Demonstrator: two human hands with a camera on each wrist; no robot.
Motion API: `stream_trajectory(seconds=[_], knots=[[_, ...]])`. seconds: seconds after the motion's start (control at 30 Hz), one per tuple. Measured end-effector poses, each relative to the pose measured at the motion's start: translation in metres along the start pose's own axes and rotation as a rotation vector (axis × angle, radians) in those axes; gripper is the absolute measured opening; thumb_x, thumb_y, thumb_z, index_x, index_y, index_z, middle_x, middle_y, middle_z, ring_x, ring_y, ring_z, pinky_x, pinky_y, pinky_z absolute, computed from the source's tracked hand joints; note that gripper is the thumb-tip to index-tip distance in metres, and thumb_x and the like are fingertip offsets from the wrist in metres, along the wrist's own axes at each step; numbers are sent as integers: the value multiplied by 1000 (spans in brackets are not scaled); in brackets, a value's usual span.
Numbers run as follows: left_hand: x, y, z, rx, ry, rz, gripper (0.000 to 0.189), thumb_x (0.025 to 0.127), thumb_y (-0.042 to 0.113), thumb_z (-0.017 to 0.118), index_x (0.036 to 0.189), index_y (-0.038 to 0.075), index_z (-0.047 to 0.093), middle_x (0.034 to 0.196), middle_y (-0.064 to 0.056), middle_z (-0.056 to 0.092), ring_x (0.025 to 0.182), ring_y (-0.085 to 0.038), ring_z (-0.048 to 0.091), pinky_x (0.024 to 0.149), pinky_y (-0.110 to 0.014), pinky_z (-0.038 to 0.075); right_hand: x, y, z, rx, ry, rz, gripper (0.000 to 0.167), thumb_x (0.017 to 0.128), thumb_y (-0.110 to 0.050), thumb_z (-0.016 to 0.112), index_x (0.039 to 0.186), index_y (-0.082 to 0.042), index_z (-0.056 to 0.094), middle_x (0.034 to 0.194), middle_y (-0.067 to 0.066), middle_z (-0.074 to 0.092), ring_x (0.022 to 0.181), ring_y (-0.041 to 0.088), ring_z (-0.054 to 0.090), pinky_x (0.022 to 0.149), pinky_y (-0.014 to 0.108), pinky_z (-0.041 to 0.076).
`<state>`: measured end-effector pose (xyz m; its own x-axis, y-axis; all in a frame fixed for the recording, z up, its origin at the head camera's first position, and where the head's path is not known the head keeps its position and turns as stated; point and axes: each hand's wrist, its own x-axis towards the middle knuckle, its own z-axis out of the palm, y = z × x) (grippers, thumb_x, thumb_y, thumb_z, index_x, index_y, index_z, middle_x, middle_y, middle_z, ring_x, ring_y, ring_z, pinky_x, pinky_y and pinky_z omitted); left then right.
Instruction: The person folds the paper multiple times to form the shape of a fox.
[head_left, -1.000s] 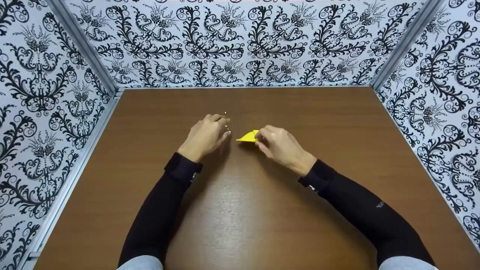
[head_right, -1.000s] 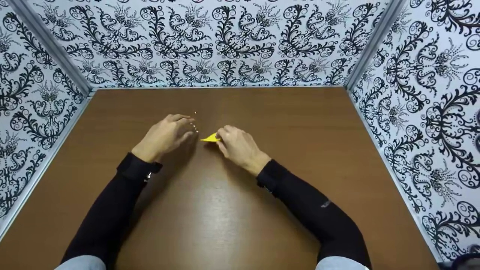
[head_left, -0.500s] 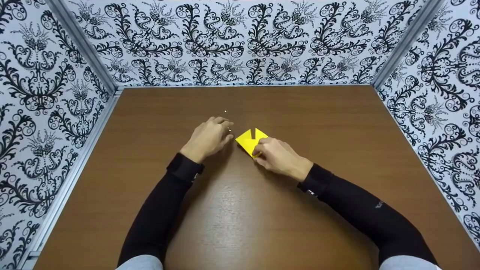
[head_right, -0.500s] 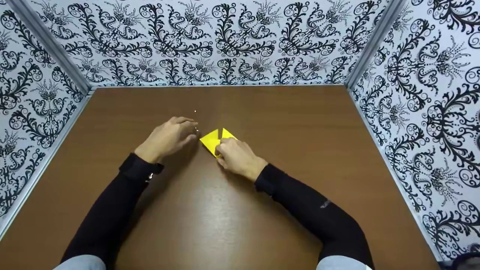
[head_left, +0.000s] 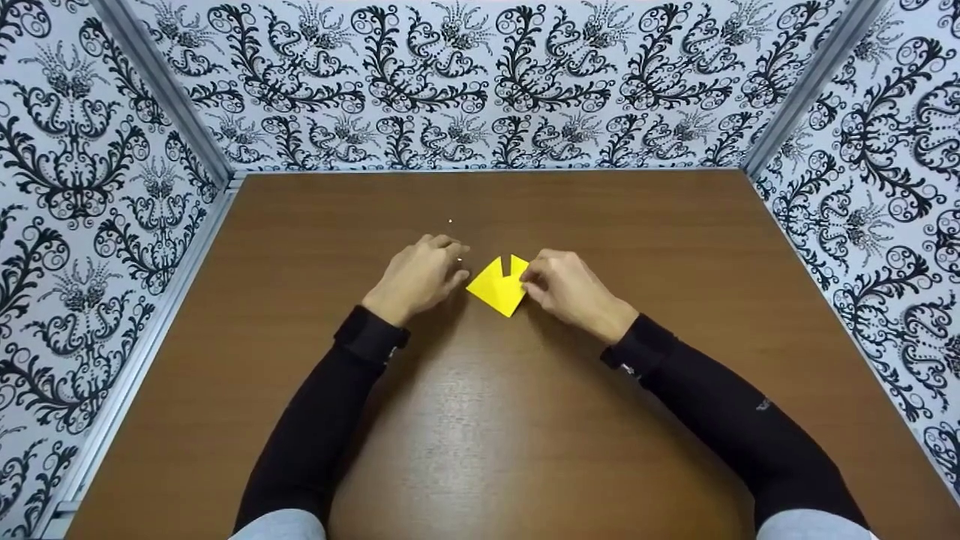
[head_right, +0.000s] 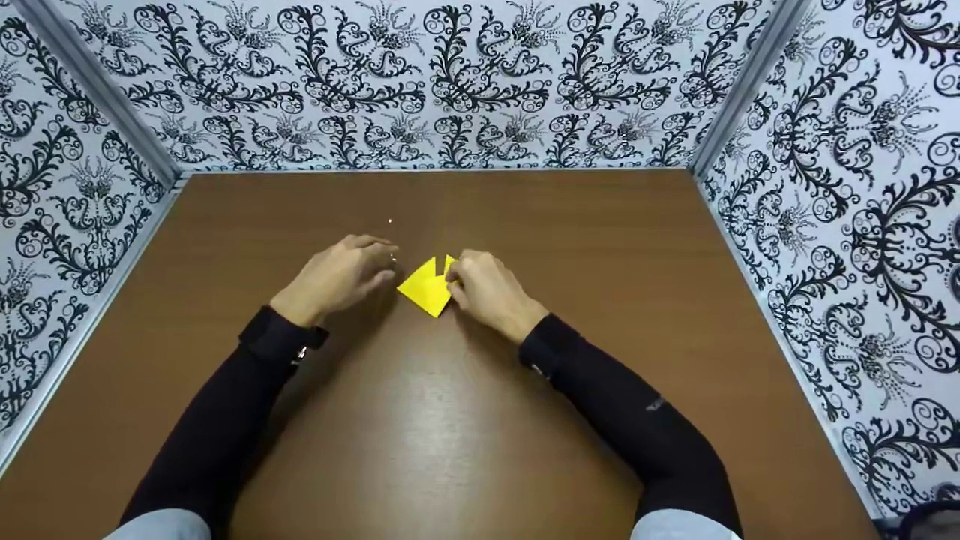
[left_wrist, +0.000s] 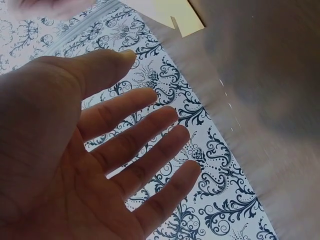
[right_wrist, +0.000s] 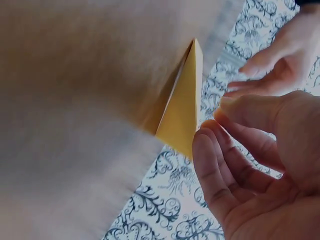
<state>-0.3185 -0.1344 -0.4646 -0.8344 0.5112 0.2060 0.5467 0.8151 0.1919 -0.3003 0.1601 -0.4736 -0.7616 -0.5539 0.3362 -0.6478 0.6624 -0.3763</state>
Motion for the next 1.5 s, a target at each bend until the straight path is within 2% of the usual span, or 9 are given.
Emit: stream_trajectory(seconds=[0.33,0.67,0.83,0.9,0.97,1.03,1.23,1.4,1.5], knots=[[0,6,0,16,30,48,43,115,27,76,151,4,75,152,-18,77,138,-43,74,115,-53,66,5,14,6,-5,-58,51,7,103,-3,86,107,1,91,101,18,83,92,33,78,85,45,69],[2,11,0,9,27,54,43,114,26,77,152,4,76,152,-18,77,138,-42,74,114,-53,67,4,22,15,20,-72,79,5,102,-3,88,99,1,91,97,17,84,88,31,79,81,45,69],[2,16,5,-3,37,77,34,112,22,80,142,6,81,142,-16,81,129,-41,77,107,-51,69,4,23,16,15,-67,86,4,100,-2,90,97,0,91,95,16,83,86,31,78,80,46,69],[3,19,8,-13,36,88,28,110,21,82,135,6,83,135,-15,82,124,-39,77,108,-51,69,4,22,16,16,-70,95,4,100,-2,90,97,0,91,95,16,83,87,31,78,80,46,69],[3,24,11,-25,25,97,23,109,19,84,127,5,84,129,-14,82,121,-37,78,111,-51,68,5,22,16,17,-76,109,3,99,-2,91,97,0,91,95,16,83,87,31,78,81,46,69],[4,30,16,-33,11,113,19,108,19,86,121,5,84,123,-14,81,116,-35,77,108,-49,69,6,21,15,18,-82,122,4,99,-3,91,97,0,91,96,16,83,87,32,78,81,47,68],[10,44,31,-14,-34,170,17,106,21,89,101,6,83,106,-13,77,99,-33,76,84,-47,70,9,22,15,14,-105,150,6,100,-6,92,97,-1,91,97,14,83,88,29,76,82,45,67],[17,51,35,-50,-139,148,24,104,29,92,100,8,82,108,-11,78,103,-32,77,88,-49,70,11,23,15,24,-117,155,4,100,-6,91,96,-4,92,98,12,83,90,29,76,83,46,65],[21,52,37,-88,-175,138,26,103,33,93,104,8,83,108,-10,81,105,-31,79,91,-49,70,11,23,16,30,-113,145,4,99,-5,91,95,-4,92,97,13,83,90,29,76,82,46,65]])
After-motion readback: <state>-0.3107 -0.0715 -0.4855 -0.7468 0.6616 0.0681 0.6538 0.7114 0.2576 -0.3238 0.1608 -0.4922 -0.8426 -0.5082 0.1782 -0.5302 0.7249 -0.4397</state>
